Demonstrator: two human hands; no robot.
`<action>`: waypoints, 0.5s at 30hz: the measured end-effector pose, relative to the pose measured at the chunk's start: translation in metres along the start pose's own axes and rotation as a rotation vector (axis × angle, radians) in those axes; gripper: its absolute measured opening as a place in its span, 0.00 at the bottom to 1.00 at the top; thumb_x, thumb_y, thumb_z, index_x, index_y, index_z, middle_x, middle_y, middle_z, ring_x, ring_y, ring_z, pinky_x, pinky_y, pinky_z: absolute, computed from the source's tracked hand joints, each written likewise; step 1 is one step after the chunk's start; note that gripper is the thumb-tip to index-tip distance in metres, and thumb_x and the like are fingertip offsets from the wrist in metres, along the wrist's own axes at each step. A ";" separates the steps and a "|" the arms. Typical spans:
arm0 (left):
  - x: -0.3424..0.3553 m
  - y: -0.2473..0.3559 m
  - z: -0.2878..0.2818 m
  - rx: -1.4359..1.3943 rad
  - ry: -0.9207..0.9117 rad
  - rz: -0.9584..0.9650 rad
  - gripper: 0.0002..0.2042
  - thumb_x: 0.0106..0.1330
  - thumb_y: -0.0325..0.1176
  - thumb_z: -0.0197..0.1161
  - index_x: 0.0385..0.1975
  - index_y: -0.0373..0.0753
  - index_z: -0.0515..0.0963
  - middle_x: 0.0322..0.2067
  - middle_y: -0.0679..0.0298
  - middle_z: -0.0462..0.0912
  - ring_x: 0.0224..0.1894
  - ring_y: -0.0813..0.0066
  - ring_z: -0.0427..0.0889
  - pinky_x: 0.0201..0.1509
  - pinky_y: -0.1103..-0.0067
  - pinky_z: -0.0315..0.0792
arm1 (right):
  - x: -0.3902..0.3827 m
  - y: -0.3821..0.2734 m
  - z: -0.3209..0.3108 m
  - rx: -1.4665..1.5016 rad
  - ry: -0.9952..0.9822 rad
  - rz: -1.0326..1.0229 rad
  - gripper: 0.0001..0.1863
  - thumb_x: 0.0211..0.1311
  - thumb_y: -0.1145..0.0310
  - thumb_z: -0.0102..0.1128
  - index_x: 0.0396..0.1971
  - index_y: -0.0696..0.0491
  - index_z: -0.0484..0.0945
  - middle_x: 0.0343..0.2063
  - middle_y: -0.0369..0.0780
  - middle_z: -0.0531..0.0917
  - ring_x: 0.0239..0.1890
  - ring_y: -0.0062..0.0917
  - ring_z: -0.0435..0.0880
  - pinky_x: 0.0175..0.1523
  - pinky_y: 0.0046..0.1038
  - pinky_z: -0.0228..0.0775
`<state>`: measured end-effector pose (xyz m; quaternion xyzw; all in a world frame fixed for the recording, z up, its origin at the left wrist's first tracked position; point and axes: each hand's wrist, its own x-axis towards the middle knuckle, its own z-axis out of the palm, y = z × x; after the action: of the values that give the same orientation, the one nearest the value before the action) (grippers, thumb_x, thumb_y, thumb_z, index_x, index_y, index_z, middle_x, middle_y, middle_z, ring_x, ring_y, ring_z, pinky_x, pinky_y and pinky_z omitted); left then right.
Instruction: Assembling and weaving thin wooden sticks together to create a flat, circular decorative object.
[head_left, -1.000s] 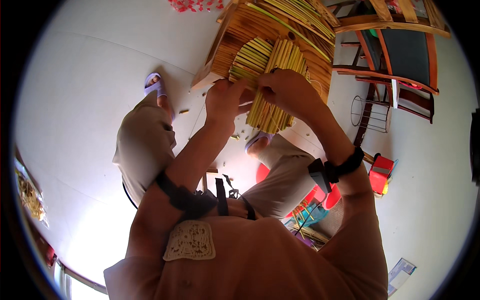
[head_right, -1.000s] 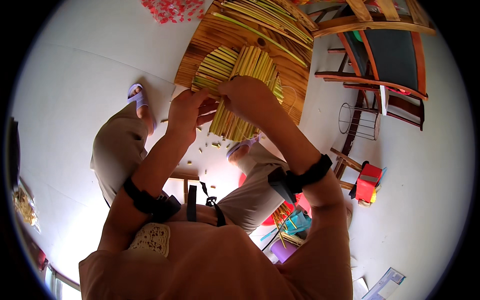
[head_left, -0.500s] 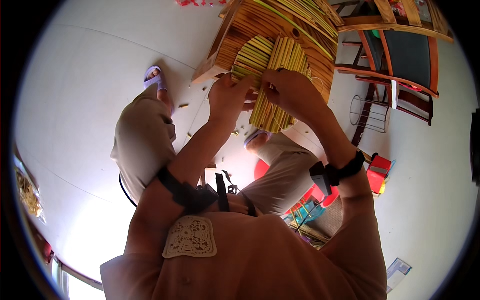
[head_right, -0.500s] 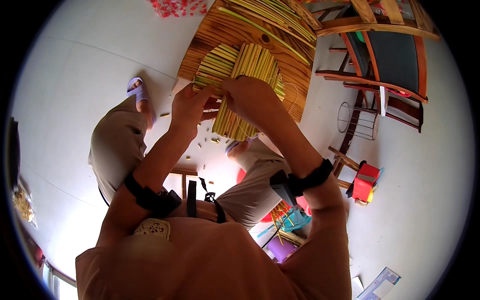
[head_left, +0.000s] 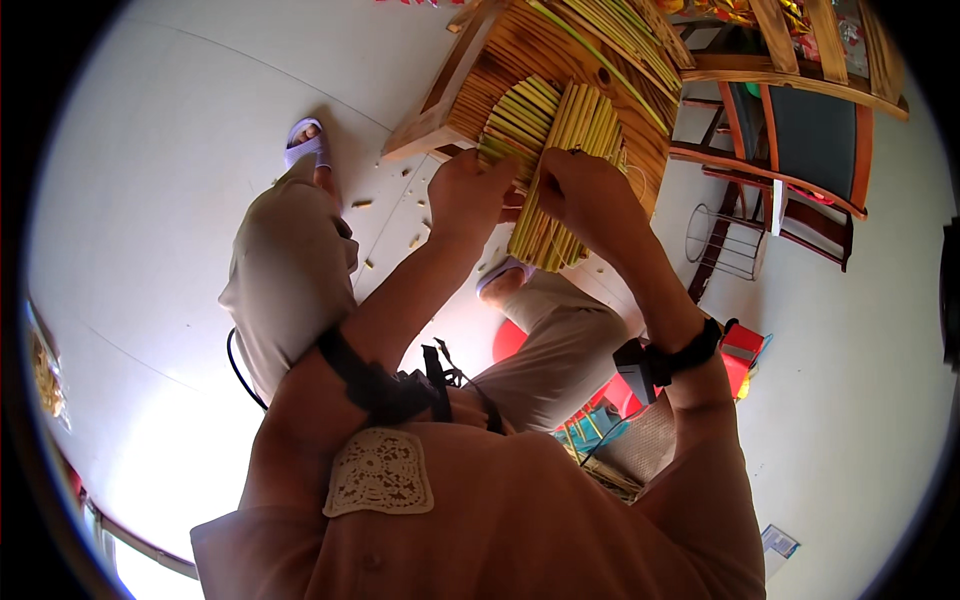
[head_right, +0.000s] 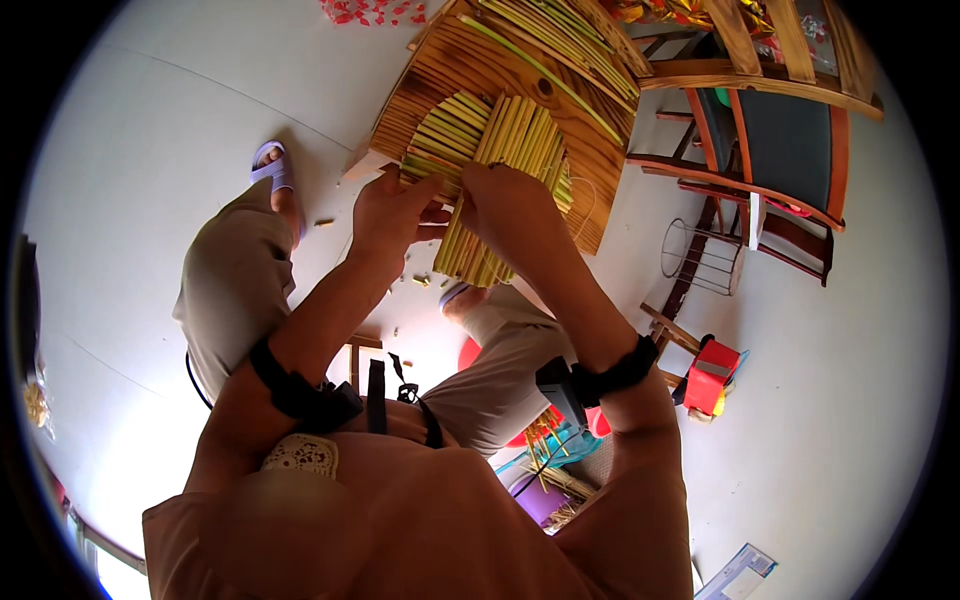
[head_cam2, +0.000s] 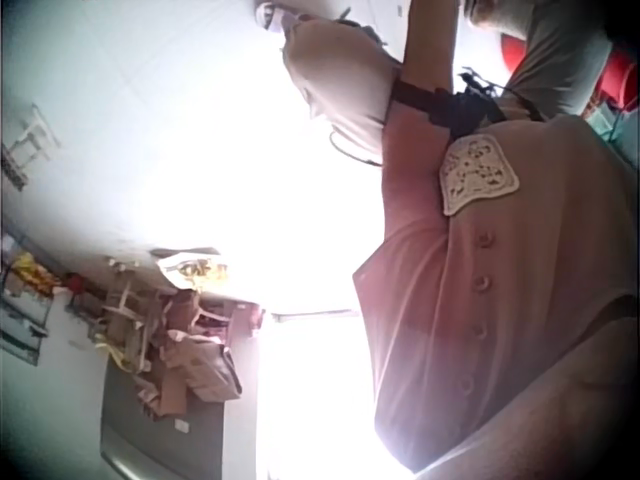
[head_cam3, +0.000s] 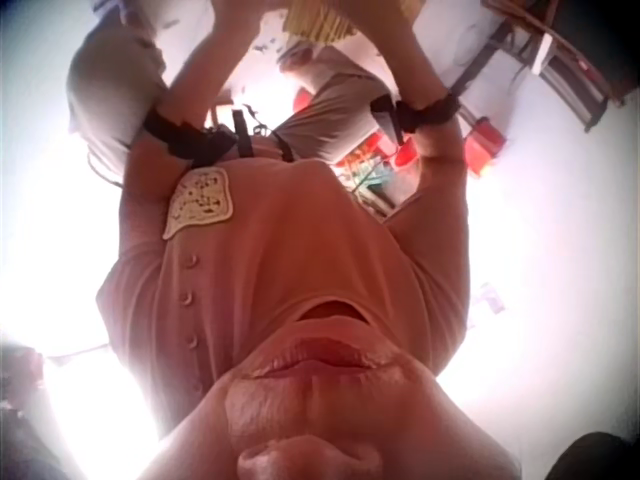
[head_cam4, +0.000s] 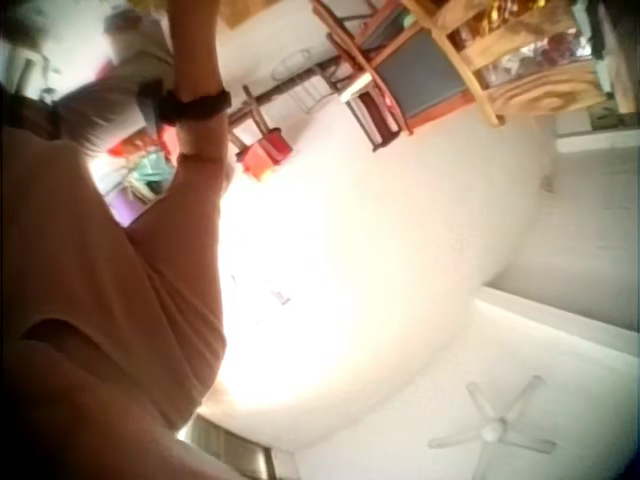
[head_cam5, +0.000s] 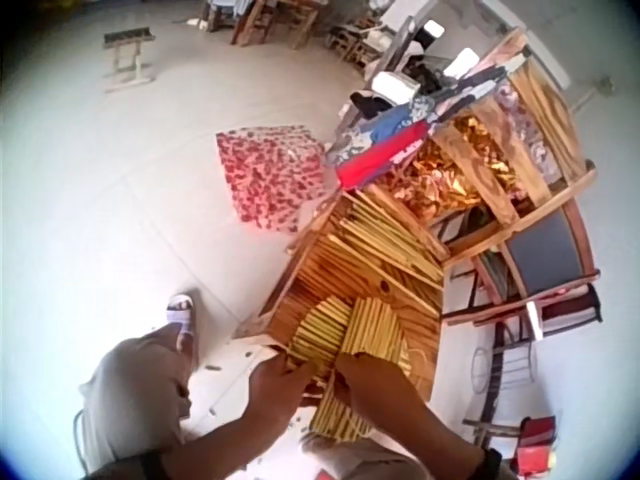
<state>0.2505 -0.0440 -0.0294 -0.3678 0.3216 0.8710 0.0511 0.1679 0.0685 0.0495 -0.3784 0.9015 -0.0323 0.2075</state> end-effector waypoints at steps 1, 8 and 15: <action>0.000 0.000 -0.001 -0.003 0.003 0.000 0.08 0.61 0.30 0.61 0.34 0.31 0.76 0.27 0.60 0.81 0.25 0.72 0.83 0.26 0.76 0.82 | 0.001 0.000 0.001 0.003 -0.002 -0.008 0.07 0.53 0.71 0.62 0.28 0.56 0.73 0.23 0.46 0.79 0.30 0.43 0.80 0.36 0.38 0.70; 0.006 -0.007 -0.004 0.015 -0.015 0.024 0.09 0.61 0.30 0.61 0.34 0.30 0.76 0.29 0.58 0.82 0.27 0.71 0.85 0.28 0.76 0.83 | 0.003 0.003 0.007 -0.035 -0.016 -0.019 0.07 0.53 0.71 0.61 0.28 0.56 0.73 0.23 0.46 0.79 0.30 0.43 0.80 0.36 0.39 0.71; 0.006 -0.006 -0.005 0.034 -0.023 0.012 0.10 0.61 0.31 0.61 0.35 0.29 0.77 0.29 0.58 0.82 0.27 0.71 0.85 0.29 0.76 0.83 | 0.005 0.004 0.008 -0.025 -0.040 -0.011 0.07 0.54 0.70 0.61 0.29 0.56 0.73 0.23 0.46 0.80 0.30 0.43 0.81 0.36 0.39 0.71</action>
<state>0.2509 -0.0436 -0.0395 -0.3551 0.3380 0.8698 0.0559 0.1655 0.0690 0.0400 -0.3864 0.8955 -0.0145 0.2205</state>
